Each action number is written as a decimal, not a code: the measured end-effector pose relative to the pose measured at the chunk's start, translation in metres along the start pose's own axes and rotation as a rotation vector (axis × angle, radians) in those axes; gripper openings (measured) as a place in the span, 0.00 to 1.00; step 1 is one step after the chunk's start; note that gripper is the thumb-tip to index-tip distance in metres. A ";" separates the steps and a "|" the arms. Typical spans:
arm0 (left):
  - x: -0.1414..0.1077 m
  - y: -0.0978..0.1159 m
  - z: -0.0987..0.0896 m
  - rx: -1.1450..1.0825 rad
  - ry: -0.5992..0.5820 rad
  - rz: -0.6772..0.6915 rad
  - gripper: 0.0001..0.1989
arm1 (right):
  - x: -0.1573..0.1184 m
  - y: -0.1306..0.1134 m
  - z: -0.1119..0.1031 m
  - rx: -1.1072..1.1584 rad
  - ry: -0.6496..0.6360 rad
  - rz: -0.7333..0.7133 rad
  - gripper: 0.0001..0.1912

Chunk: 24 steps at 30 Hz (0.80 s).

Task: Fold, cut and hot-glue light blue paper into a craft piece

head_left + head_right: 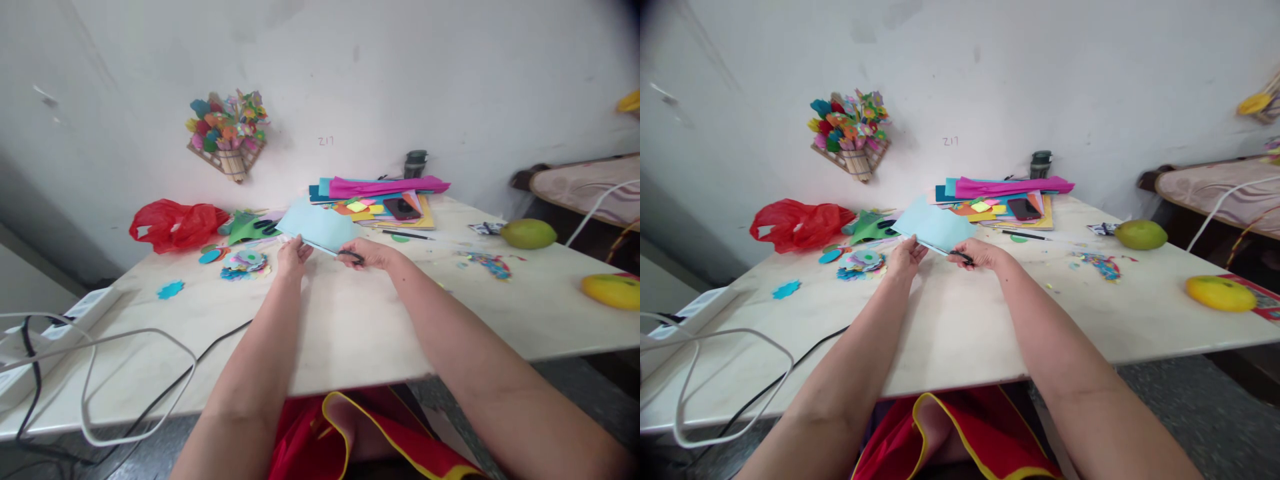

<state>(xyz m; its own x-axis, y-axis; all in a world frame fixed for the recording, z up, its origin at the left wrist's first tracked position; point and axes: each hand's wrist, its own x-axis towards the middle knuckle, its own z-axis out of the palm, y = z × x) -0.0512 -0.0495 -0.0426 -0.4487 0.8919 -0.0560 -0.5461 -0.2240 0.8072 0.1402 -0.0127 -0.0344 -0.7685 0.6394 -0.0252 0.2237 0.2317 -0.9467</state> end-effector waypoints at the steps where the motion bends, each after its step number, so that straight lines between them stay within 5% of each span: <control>1: 0.000 0.000 0.000 0.001 0.007 -0.003 0.06 | 0.000 0.000 0.000 0.003 -0.004 0.002 0.14; 24: -0.003 0.002 -0.001 0.014 0.004 0.050 0.07 | -0.004 0.001 -0.002 0.085 -0.078 0.065 0.13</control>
<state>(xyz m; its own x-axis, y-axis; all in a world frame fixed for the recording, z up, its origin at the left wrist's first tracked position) -0.0516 -0.0525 -0.0414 -0.4780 0.8782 -0.0180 -0.5134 -0.2627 0.8170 0.1453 -0.0135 -0.0343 -0.7990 0.5914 -0.1087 0.2250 0.1264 -0.9661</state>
